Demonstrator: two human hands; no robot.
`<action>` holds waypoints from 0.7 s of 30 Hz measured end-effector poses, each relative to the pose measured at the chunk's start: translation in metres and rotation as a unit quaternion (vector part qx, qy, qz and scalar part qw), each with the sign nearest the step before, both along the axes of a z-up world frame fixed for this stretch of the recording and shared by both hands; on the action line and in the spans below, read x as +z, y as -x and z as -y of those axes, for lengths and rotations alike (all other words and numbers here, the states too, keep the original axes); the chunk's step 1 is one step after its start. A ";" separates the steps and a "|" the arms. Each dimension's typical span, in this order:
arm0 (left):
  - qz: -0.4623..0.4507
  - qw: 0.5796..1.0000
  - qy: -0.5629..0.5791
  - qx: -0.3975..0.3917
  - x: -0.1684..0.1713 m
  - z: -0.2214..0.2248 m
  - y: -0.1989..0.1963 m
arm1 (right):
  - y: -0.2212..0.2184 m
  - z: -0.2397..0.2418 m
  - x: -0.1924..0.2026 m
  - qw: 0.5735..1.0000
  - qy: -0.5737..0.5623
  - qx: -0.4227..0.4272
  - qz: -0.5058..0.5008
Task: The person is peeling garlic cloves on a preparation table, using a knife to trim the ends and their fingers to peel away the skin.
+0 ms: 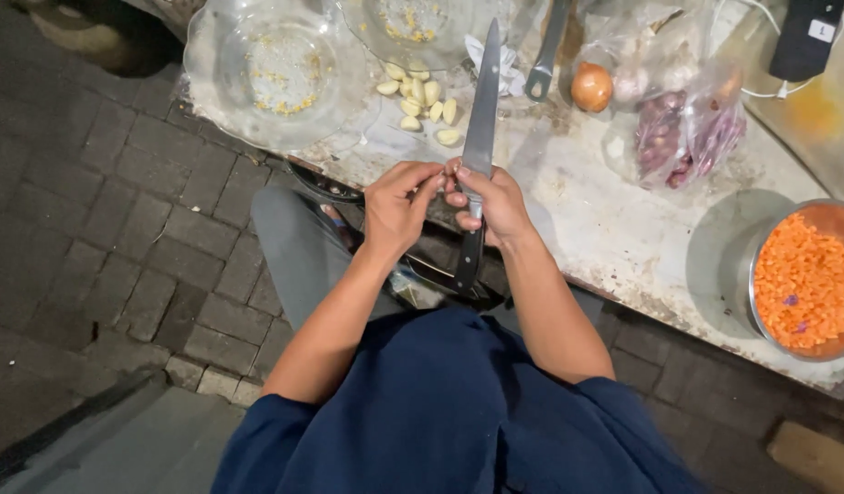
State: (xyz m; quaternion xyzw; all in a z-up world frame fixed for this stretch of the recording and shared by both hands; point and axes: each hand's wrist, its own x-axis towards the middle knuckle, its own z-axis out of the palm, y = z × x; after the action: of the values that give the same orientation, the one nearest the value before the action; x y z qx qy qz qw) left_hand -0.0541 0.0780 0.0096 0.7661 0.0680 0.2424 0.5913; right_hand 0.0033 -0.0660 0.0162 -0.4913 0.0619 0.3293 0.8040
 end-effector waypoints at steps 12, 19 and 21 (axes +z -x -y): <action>0.085 0.948 -0.265 -0.151 0.026 -0.017 0.003 | 0.009 0.007 0.008 0.984 0.092 0.044 0.149; 0.102 0.918 -0.338 -0.179 0.040 -0.020 0.000 | 0.008 0.012 0.014 0.981 0.111 0.058 0.149; 0.110 0.910 -0.367 -0.157 0.032 -0.019 -0.001 | 0.009 0.011 0.021 0.984 0.107 0.055 0.128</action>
State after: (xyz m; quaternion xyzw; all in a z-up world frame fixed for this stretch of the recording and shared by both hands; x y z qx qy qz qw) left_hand -0.0530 0.0970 0.0417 0.8982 -0.2128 0.2369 0.3029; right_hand -0.0061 -0.0772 0.0370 -0.6155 -0.0340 0.2986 0.7286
